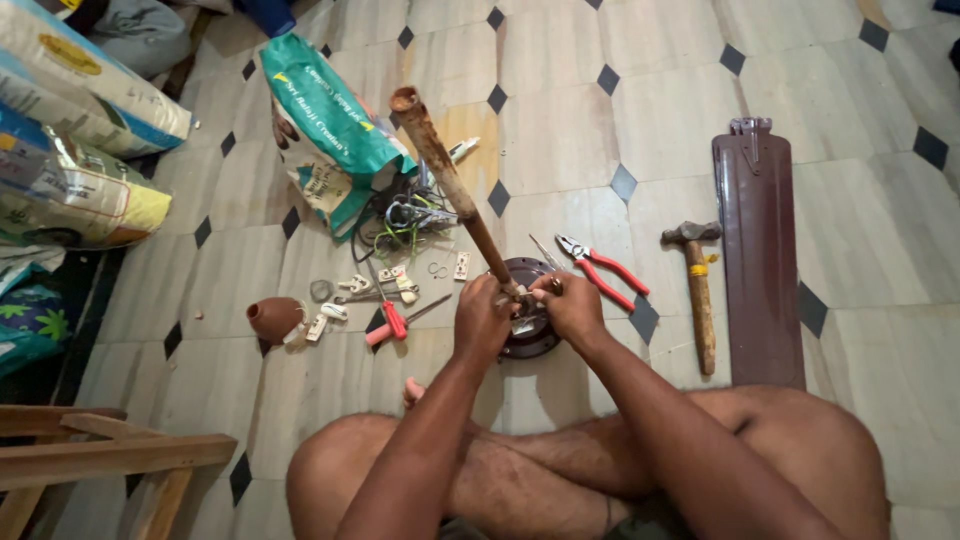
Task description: The person sits on the floor and assembles the central hub of an electric fan. They insert a metal rod into the hub and use their hands to tighten a nut onto the rod, securing the assembly.
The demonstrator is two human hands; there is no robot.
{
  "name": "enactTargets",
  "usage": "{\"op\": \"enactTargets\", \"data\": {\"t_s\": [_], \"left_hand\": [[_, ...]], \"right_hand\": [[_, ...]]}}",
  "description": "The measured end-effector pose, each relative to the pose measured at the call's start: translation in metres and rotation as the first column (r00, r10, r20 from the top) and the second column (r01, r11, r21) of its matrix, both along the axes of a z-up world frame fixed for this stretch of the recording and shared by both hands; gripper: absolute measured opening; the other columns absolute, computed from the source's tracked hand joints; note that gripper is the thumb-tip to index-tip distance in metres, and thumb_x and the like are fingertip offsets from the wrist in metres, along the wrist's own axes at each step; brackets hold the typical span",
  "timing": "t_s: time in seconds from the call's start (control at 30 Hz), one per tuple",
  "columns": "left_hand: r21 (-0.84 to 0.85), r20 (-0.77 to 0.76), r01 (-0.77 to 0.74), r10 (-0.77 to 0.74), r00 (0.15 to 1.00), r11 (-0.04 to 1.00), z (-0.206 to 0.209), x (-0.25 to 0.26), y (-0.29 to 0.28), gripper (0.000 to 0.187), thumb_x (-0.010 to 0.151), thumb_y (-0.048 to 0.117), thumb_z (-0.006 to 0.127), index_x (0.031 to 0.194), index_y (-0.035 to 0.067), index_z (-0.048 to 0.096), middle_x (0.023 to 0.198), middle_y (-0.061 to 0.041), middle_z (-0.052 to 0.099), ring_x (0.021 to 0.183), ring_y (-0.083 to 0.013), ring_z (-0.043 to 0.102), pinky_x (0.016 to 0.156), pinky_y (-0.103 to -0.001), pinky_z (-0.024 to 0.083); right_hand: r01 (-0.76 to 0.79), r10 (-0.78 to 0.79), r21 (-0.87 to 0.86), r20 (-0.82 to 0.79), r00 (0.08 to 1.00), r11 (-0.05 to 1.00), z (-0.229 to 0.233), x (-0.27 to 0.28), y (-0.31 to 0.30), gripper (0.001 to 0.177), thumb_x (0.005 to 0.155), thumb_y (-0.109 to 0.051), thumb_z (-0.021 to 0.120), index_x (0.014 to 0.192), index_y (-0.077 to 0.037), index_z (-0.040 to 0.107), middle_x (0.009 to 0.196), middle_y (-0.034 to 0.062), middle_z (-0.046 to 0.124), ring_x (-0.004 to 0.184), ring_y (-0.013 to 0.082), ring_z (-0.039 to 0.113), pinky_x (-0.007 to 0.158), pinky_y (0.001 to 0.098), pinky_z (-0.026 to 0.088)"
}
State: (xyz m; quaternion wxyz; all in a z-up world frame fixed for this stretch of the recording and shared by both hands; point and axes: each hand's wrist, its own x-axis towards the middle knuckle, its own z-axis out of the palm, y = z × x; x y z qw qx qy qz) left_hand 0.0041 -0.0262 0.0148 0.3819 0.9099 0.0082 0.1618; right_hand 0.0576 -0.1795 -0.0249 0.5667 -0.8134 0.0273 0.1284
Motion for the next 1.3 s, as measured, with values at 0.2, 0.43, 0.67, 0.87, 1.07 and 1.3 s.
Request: {"op": "enactTargets", "data": {"t_s": [0.2, 0.43, 0.67, 0.87, 1.07, 1.3], "left_hand": [[0.009, 0.001, -0.044, 0.044, 0.999, 0.999, -0.003, -0.003, 0.001, 0.029, 0.075, 0.006, 0.083, 0.099, 0.005, 0.066, 0.102, -0.011, 0.067, 0.103, -0.0343, 0.063, 0.089, -0.045, 0.05], [-0.045, 0.021, -0.039, 0.04, 0.999, 0.998, -0.003, -0.002, 0.001, 0.023, 0.075, 0.006, 0.081, 0.094, 0.007, 0.068, 0.099, -0.01, 0.069, 0.101, -0.033, 0.065, 0.088, -0.044, 0.051], [0.002, 0.052, -0.051, 0.051, 0.997, 0.999, -0.005, -0.002, 0.001, 0.022, 0.074, 0.009, 0.082, 0.092, 0.007, 0.069, 0.098, -0.01, 0.069, 0.101, -0.033, 0.064, 0.088, -0.044, 0.051], [-0.001, 0.065, -0.08, 0.08, 0.995, 0.997, -0.015, -0.002, 0.0, 0.022, 0.075, 0.009, 0.081, 0.093, 0.007, 0.07, 0.099, -0.009, 0.069, 0.103, -0.0334, 0.064, 0.09, -0.044, 0.051], [0.016, 0.086, -0.076, 0.074, 0.994, 0.997, -0.018, 0.001, 0.004, 0.023, 0.071, 0.008, 0.083, 0.089, 0.007, 0.069, 0.094, -0.009, 0.068, 0.1, -0.0328, 0.064, 0.087, -0.045, 0.051], [0.03, 0.135, -0.098, 0.093, 0.986, 0.995, -0.018, 0.001, -0.001, 0.02, 0.074, 0.009, 0.082, 0.086, 0.007, 0.066, 0.09, -0.009, 0.065, 0.093, -0.0326, 0.063, 0.083, -0.045, 0.05]], "right_hand": [[0.044, -0.028, -0.038, 0.352, 0.935, 0.998, -0.003, -0.009, 0.013, 0.009, 0.084, -0.004, 0.077, 0.091, -0.003, 0.071, 0.097, 0.0135, 0.072, 0.09, 0.0282, 0.068, 0.079, 0.0376, 0.053], [0.06, -0.031, -0.084, 0.319, 0.947, 0.995, 0.006, -0.017, 0.017, 0.01, 0.082, -0.003, 0.078, 0.09, -0.004, 0.072, 0.096, 0.0139, 0.068, 0.088, 0.0303, 0.067, 0.078, 0.04, 0.053], [-0.008, 0.057, -0.105, 0.47, 0.881, 0.994, 0.01, -0.012, 0.008, 0.012, 0.08, 0.001, 0.076, 0.09, -0.007, 0.075, 0.092, 0.0097, 0.071, 0.083, 0.0266, 0.07, 0.074, 0.0373, 0.055], [-0.026, 0.091, -0.116, 0.593, 0.8, 0.993, 0.006, -0.011, 0.007, 0.022, 0.077, 0.009, 0.069, 0.092, -0.006, 0.075, 0.099, 0.0093, 0.072, 0.09, 0.0267, 0.071, 0.077, 0.0356, 0.057], [-0.033, 0.101, -0.134, 0.539, 0.836, 0.99, 0.004, -0.008, 0.007, 0.018, 0.079, 0.006, 0.074, 0.09, -0.008, 0.077, 0.095, 0.0081, 0.072, 0.087, 0.0253, 0.071, 0.077, 0.036, 0.056], [-0.012, 0.06, -0.098, 0.508, 0.859, 0.995, 0.004, -0.016, 0.015, 0.018, 0.077, 0.005, 0.074, 0.09, -0.007, 0.076, 0.09, 0.0089, 0.067, 0.082, 0.0249, 0.069, 0.073, 0.036, 0.056]]}}
